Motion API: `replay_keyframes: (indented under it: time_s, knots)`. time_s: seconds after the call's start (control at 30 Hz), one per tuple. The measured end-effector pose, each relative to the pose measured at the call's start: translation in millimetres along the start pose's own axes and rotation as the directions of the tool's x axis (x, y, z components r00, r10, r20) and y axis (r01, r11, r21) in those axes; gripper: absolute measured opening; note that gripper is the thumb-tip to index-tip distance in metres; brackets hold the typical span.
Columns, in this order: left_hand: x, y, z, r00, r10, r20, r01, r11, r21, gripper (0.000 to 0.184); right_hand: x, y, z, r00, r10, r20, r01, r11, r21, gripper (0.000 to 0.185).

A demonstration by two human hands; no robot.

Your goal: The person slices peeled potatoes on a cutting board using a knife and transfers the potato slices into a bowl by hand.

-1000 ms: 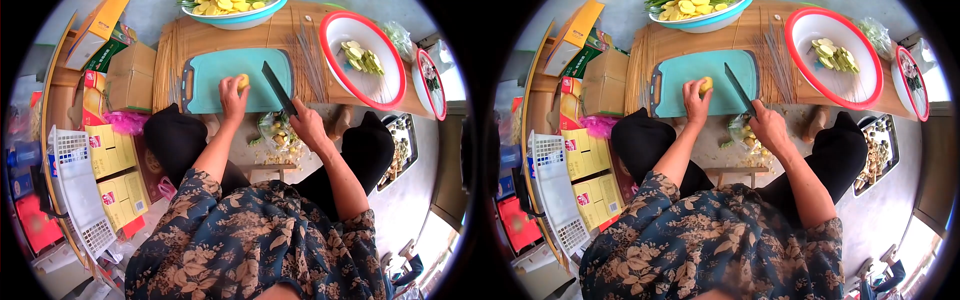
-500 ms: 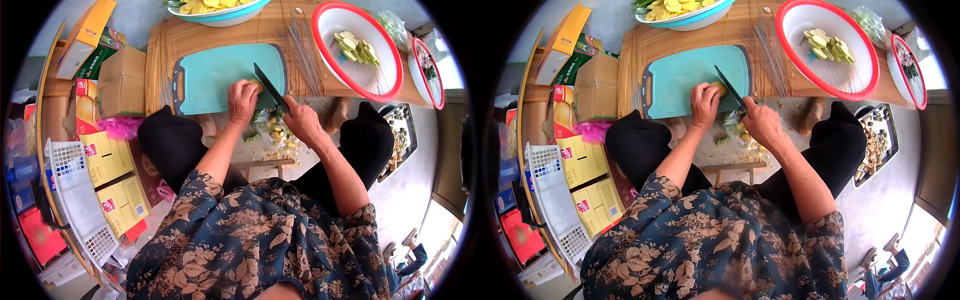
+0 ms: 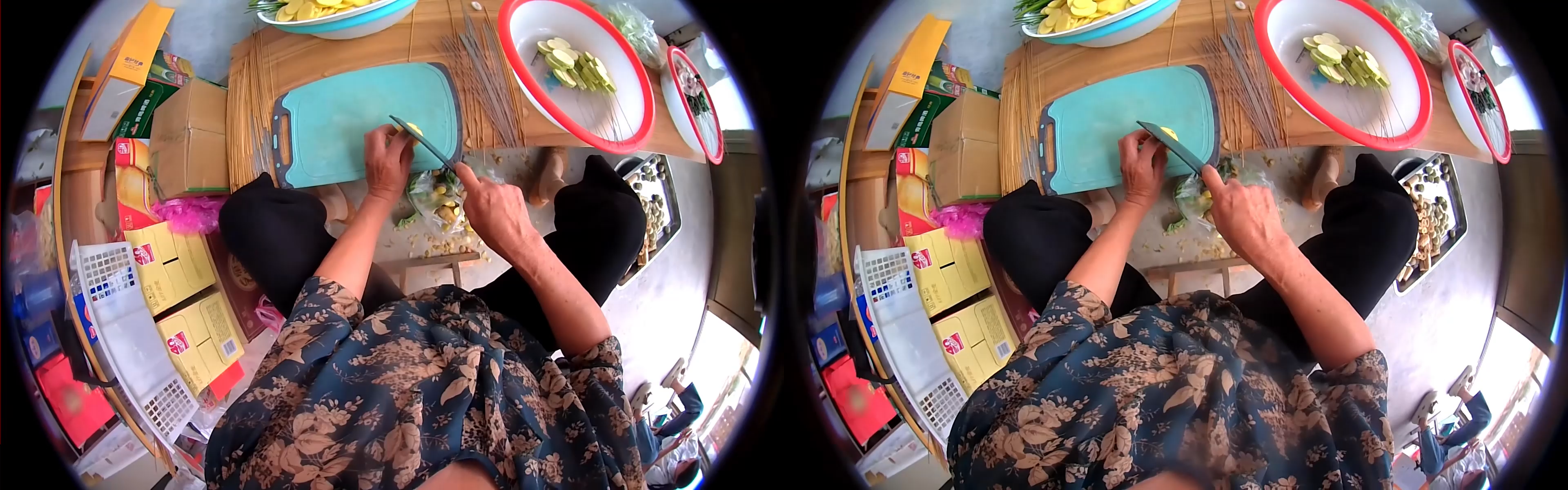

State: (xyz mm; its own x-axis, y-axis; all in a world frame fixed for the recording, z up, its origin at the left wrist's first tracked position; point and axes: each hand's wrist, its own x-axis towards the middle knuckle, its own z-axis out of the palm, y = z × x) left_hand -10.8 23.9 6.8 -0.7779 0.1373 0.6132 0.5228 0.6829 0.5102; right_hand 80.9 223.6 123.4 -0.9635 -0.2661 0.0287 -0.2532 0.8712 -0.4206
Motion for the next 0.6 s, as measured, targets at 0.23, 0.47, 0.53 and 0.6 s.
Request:
replay_keyframes:
  time_s: [0.23,0.47,0.53,0.6]
  knots:
    - [-1.0,-1.4,1.2,1.0,0.006,0.007,-0.006,1.0,0.002,0.035,-1.0,2.6,-2.4,0.997,0.021,0.075,-0.023,0.999,0.029,0.036]
    - [0.4,-0.6,0.5,1.0,0.004,0.019,-0.004,1.0,-0.006,0.028,8.6,-0.2,-9.8,0.993,0.035,0.109,-0.042,0.997,0.065,0.02]
    - [1.5,-1.0,0.7,0.999,0.034,-0.003,-0.034,0.999,-0.007,0.026,16.0,-2.0,-9.1,0.986,0.063,0.151,-0.074,0.995,0.067,0.015]
    - [1.7,-0.2,0.1,0.999,0.033,0.004,-0.033,0.999,-0.001,0.026,24.9,-1.2,-3.5,0.986,0.064,0.153,-0.074,0.995,0.064,0.013]
